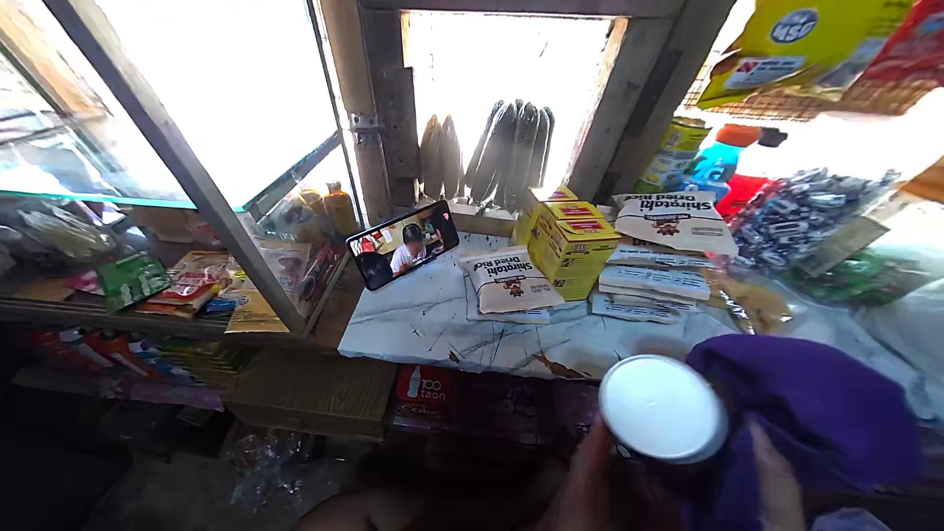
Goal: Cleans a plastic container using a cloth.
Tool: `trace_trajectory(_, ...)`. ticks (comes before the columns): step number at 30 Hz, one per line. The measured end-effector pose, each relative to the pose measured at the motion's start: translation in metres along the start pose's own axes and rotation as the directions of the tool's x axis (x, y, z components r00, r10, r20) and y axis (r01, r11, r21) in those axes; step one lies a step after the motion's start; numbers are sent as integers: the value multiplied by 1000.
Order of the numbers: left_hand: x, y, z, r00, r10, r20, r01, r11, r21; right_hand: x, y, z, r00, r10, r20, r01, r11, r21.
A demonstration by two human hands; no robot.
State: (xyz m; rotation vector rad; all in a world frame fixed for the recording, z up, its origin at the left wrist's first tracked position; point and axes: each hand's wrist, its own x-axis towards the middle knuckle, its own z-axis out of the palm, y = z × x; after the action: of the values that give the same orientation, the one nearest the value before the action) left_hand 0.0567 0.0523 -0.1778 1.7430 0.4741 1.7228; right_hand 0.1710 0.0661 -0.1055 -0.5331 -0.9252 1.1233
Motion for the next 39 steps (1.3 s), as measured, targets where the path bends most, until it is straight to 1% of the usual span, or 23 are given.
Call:
trace_trajectory(2,-10,-2,-6,995,-81,-50,76,991,-108,-10,12,-1,998,16,-56,-24,989,-149)
trace_trajectory(3,-14,-2,-9,990,-124,-70,114,985,-131,-13,19,0,997,33,-68,-45,983,-178)
trace_trajectory(6,-15,1,-23,962,-241,-130,214,958,-190,-15,33,10,992,87,-95,-103,979,-175)
trace_trajectory(8,-11,-3,-31,939,-292,-180,235,930,-283,-17,38,17,995,54,-87,-68,983,-169)
trace_trajectory(9,-8,-4,-34,934,-296,-203,222,921,-321,-19,39,17,998,36,-48,-44,982,-184)
trace_trajectory(11,-5,-8,-40,945,-248,-215,160,920,-358,-21,38,15,999,-8,41,18,966,-257)
trace_trajectory(14,-1,-11,-47,976,-108,-191,54,962,-268,-16,33,8,979,-129,159,189,872,-451)
trace_trajectory(15,0,-11,-47,981,-76,-177,32,971,-235,-13,30,4,969,-130,208,219,841,-495)
trace_trajectory(17,-1,-9,-45,989,-71,-130,42,975,-217,-4,17,4,962,-71,263,208,816,-539)
trace_trajectory(19,-4,-6,-41,990,-121,-68,99,960,-263,4,6,18,976,-40,214,147,846,-513)
trace_trajectory(20,-6,-5,-40,988,-142,-56,119,948,-296,9,5,24,977,-49,206,146,860,-489)
trace_trajectory(22,-6,-3,-39,982,-171,-78,133,926,-354,18,10,24,944,-69,322,221,858,-463)
trace_trajectory(23,-5,-2,-41,980,-170,-105,121,923,-367,21,14,22,923,-82,376,259,856,-448)
trace_trajectory(24,-4,-2,-44,976,-162,-143,99,924,-369,21,19,21,913,-101,395,285,852,-440)
trace_trajectory(28,4,-3,-58,937,-112,-332,6,953,-303,-1,41,22,901,-159,403,346,825,-447)
trace_trajectory(30,7,-1,-65,916,-127,-381,-4,946,-325,-11,51,19,902,-155,402,344,822,-454)
trace_trajectory(32,9,1,-69,904,-150,-400,-7,931,-365,-12,54,22,866,-154,476,401,782,-477)
trace_trajectory(33,9,1,-69,904,-154,-399,-7,927,-374,-10,53,24,844,-154,513,434,757,-488)
trace_trajectory(35,6,-1,-65,920,-141,-366,4,936,-351,-6,48,26,827,-154,540,458,742,-490)
trace_trajectory(37,2,-2,-61,949,-111,-296,19,955,-297,4,40,28,803,-166,573,487,737,-469)
trace_trajectory(39,0,3,-57,966,-129,-225,64,960,-274,17,30,27,777,-170,606,508,739,-443)
